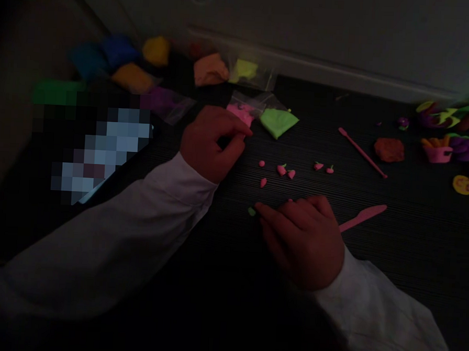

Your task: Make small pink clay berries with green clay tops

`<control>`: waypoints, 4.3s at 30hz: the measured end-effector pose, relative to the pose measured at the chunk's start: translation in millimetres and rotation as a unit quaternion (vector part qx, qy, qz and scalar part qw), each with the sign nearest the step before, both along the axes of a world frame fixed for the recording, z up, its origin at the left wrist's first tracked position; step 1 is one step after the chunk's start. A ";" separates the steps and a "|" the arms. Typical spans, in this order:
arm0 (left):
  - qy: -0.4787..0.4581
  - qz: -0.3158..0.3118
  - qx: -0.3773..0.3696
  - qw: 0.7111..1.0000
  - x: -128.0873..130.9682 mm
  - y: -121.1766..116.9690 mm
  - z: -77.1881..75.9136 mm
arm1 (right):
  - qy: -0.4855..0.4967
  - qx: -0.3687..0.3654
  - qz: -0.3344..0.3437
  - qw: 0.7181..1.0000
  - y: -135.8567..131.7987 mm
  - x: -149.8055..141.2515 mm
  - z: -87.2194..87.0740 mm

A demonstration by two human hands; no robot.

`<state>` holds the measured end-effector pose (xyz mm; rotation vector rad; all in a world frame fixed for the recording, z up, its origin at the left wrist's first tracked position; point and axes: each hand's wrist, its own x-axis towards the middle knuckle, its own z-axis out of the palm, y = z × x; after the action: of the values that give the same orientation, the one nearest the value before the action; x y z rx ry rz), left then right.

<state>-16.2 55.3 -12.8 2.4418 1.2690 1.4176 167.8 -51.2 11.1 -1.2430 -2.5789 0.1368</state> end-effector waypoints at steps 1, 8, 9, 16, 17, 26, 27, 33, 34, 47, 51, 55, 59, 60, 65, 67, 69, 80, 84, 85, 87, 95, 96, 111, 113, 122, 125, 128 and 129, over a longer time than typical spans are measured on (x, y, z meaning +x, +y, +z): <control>0.001 0.000 -0.001 1.000 0.0 -0.2 0.2 | -0.001 0.000 0.000 1.000 0.5 0.3 -0.1; -0.004 -0.009 0.002 1.000 0.3 0.0 -0.3 | -0.002 0.000 -0.028 1.000 6.4 -4.8 -1.4; -0.006 -0.010 0.004 1.000 0.2 0.3 -0.6 | 0.000 0.002 -0.035 0.999 7.7 -6.4 -1.4; -0.004 -0.005 0.022 1.000 0.1 1.2 -1.7 | -0.001 0.006 -0.057 0.998 21.2 -16.6 5.7; -0.004 -0.005 0.020 1.000 0.2 1.0 -1.6 | -0.002 0.003 -0.057 0.998 23.0 -17.9 8.1; -0.005 0.000 0.006 1.000 1.5 0.7 -2.4 | -0.035 -0.046 -0.016 0.998 26.7 -18.3 12.2; -0.003 0.003 0.005 1.000 1.5 0.6 -2.4 | -0.036 -0.046 -0.016 0.998 26.9 -17.5 10.8; 0.004 0.013 -0.009 1.000 1.8 -0.8 -1.1 | -0.039 -0.062 -0.006 0.997 26.9 -16.8 9.1; 0.001 0.011 -0.005 1.000 1.9 -0.9 -1.0 | -0.043 -0.064 -0.005 0.997 26.7 -17.2 9.5; -0.005 0.004 -0.018 1.000 1.9 -0.7 -0.3 | 0.055 -0.109 -0.021 0.992 25.5 -16.6 19.2; -0.055 -0.038 -0.026 0.997 4.0 -8.2 6.2 | 0.202 -0.140 -0.127 0.961 26.2 -12.8 22.6; -0.096 -0.133 -0.056 0.985 10.4 -25.5 17.0 | 0.391 -0.198 -0.251 0.863 28.2 -10.4 18.8; -0.084 -0.153 -0.098 0.980 19.0 -41.9 21.3 | 0.506 -0.266 -0.264 0.777 30.4 -12.7 14.7; -0.075 -0.148 -0.108 0.980 20.8 -44.1 21.1 | 0.518 -0.273 -0.264 0.767 30.4 -13.9 14.4; -0.066 -0.142 -0.126 0.980 24.3 -45.2 18.8 | 0.521 -0.275 -0.265 0.764 27.7 -18.8 15.6; -0.071 -0.149 -0.124 0.978 23.9 -44.1 18.0 | 0.515 -0.266 -0.266 0.770 27.2 -19.3 15.8; -0.074 -0.157 -0.123 0.977 23.3 -43.4 17.3 | 0.517 -0.267 -0.262 0.770 27.5 -18.9 15.5; -0.096 -0.152 -0.176 0.968 20.0 -40.6 18.1 | 0.408 -0.198 -0.183 0.872 23.9 -11.9 18.7; -0.087 -0.170 -0.169 0.967 19.7 -40.2 18.2 | 0.340 -0.168 -0.186 0.906 24.1 -10.8 19.7; -0.085 -0.173 -0.162 0.968 20.0 -40.2 17.7 | 0.334 -0.164 -0.190 0.908 24.4 -10.7 19.4; -0.082 -0.176 -0.143 0.970 20.6 -40.1 16.3 | 0.329 -0.155 -0.200 0.910 24.8 -10.5 18.8; -0.063 -0.175 -0.117 0.976 20.0 -40.6 16.4 | 0.400 -0.231 -0.251 0.851 28.0 -10.7 20.1; -0.058 -0.171 -0.114 0.977 19.6 -40.9 17.4 | 0.429 -0.260 -0.249 0.828 29.0 -10.3 19.8; -0.064 -0.180 0.000 0.982 19.5 -37.9 11.0 | 0.569 -0.411 -0.220 0.677 31.7 -8.6 14.8; -0.063 -0.180 -0.006 0.982 19.3 -38.4 12.0 | 0.571 -0.414 -0.220 0.674 31.9 -8.3 14.6; -0.109 -0.175 -0.146 0.968 19.7 -40.2 18.6 | 0.535 -0.376 -0.226 0.722 30.0 -12.1 18.2; -0.135 -0.172 -0.211 0.953 19.1 -40.8 18.9 | 0.494 -0.328 -0.236 0.770 27.9 -14.7 20.6; -0.143 -0.174 -0.273 0.935 18.0 -40.7 19.6 | 0.470 -0.292 -0.242 0.797 26.5 -15.4 21.6; -0.144 -0.178 -0.287 0.930 17.7 -40.7 19.9 | 0.468 -0.283 -0.240 0.802 26.2 -15.3 21.6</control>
<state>1.6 14.6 7.2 1.8670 0.9394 1.0633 152.5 -25.0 32.6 -1.4447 -1.3404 1.1500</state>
